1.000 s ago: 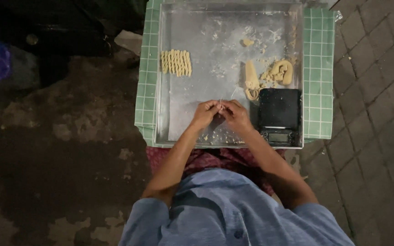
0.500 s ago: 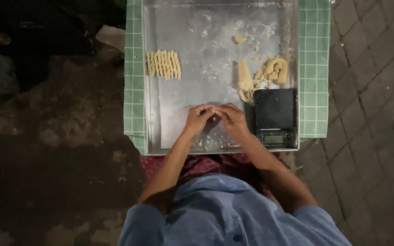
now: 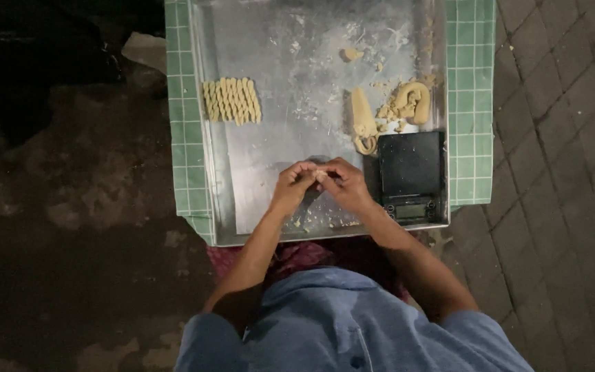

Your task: Rolling small pieces of dough into thin strips and arranging them on a metal tray.

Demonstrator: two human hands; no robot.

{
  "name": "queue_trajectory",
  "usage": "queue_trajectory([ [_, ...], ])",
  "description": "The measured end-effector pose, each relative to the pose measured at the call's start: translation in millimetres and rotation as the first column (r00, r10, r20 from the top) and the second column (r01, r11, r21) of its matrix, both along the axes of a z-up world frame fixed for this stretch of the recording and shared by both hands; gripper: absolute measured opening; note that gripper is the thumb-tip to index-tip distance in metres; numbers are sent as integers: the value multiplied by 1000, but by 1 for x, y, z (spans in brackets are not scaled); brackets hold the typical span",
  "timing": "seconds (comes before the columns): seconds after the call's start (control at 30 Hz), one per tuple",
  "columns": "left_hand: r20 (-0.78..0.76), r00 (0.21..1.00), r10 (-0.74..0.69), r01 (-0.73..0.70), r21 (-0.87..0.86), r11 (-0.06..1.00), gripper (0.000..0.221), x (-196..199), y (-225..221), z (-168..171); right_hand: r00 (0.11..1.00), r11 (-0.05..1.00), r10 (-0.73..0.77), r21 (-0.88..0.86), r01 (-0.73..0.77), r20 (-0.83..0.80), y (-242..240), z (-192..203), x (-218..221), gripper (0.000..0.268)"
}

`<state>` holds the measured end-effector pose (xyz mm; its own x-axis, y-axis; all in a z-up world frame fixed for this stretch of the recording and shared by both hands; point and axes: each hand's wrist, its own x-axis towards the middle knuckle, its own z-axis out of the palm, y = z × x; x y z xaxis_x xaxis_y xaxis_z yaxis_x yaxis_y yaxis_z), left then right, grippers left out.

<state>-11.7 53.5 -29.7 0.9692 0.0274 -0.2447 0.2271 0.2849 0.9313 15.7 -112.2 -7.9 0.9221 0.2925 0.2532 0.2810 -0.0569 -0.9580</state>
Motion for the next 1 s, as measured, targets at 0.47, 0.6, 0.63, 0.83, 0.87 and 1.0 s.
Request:
queue_trajectory([
  [0.47,-92,995,37,-56,-207,977,19,3,0,6,997,998,48,48,-51,63,2,13,-3,23],
  [0.6,-80,996,33,-50,-226,973,23,1,4,-5,996,992,89,88,-88,-15,-4,-1,2,29],
  [0.63,-73,997,19,-39,-279,959,29,1,5,-7,993,992,114,49,-115,32,-5,-1,4,34],
  [0.83,-87,996,-25,7,-201,980,35,1,8,-9,989,996,50,-87,-38,140,-1,5,4,23],
  [0.87,-96,995,-40,24,-159,987,32,3,10,-13,986,994,36,-112,-18,163,0,7,5,19],
  [1.0,-120,991,-59,39,-160,986,32,4,7,-5,982,978,16,-207,24,191,6,21,2,9],
])
